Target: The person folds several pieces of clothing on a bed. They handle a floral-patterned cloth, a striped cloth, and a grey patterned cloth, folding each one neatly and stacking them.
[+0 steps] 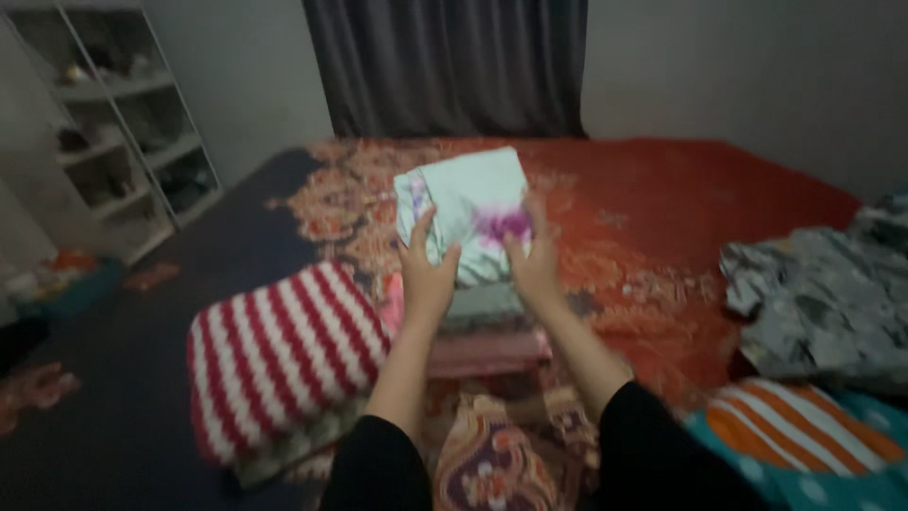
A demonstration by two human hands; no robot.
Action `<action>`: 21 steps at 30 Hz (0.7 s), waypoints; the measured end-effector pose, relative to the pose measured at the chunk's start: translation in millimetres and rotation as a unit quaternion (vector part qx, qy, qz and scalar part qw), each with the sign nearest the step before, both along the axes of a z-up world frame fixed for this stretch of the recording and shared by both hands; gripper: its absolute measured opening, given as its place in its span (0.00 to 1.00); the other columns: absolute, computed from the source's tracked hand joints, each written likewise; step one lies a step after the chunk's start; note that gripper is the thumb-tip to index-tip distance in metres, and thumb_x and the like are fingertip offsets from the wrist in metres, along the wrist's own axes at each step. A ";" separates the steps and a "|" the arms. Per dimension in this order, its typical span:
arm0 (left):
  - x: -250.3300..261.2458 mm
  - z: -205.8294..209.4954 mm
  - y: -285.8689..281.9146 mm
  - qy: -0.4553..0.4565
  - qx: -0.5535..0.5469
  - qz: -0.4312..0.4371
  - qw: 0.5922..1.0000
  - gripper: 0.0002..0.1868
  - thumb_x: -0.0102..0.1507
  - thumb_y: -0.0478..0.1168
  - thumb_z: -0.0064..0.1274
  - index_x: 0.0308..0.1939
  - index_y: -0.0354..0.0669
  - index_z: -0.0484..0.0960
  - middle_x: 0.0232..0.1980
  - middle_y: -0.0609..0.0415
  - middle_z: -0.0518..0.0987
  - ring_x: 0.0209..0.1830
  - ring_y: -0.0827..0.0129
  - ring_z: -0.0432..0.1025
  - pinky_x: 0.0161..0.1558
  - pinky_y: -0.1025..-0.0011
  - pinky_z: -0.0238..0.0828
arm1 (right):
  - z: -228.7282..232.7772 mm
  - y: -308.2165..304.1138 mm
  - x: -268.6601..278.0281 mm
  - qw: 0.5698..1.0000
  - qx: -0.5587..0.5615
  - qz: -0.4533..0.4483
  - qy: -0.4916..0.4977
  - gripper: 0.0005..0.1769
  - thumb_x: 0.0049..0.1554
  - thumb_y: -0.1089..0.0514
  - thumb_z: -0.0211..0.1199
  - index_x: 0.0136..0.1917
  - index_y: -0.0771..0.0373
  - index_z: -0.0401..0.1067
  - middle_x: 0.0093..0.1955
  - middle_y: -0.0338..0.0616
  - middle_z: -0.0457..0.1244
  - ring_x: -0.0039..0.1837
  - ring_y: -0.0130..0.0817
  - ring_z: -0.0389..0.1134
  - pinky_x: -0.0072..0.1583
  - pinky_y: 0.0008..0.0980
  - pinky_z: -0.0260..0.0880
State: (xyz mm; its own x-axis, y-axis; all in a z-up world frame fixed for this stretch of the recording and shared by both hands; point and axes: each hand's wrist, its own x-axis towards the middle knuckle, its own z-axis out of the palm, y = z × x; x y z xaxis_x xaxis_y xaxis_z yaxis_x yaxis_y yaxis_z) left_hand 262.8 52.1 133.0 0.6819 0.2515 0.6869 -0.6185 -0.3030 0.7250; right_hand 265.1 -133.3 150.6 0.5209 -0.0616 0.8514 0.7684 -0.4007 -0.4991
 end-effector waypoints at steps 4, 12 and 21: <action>40.2 -52.8 6.6 0.118 0.127 0.038 0.984 0.39 0.56 0.41 0.61 0.72 0.57 0.68 0.70 0.29 0.66 0.71 0.37 0.59 0.71 0.53 0.55 | -78.6 18.4 52.7 0.971 -0.102 -0.190 0.104 0.21 0.66 0.50 0.55 0.67 0.60 0.73 0.63 0.66 0.63 0.66 0.62 0.62 0.69 0.55 0.61; 37.1 -151.7 -3.2 0.248 0.228 0.221 0.915 0.28 0.61 0.50 0.50 0.67 0.61 0.76 0.74 0.34 0.61 0.74 0.41 0.54 0.68 0.47 0.57 | -182.0 32.3 37.9 0.919 -0.168 -0.243 0.260 0.25 0.58 0.45 0.56 0.68 0.46 0.71 0.73 0.64 0.56 0.71 0.63 0.57 0.69 0.57 0.59; 12.1 -119.7 0.8 0.302 0.195 0.150 0.921 0.32 0.64 0.55 0.51 0.73 0.66 0.66 0.79 0.31 0.47 0.72 0.36 0.53 0.68 0.48 0.56 | -163.7 -22.0 21.1 0.923 -0.222 -0.004 0.314 0.37 0.63 0.40 0.55 0.81 0.46 0.50 0.80 0.67 0.44 0.79 0.63 0.46 0.73 0.50 0.52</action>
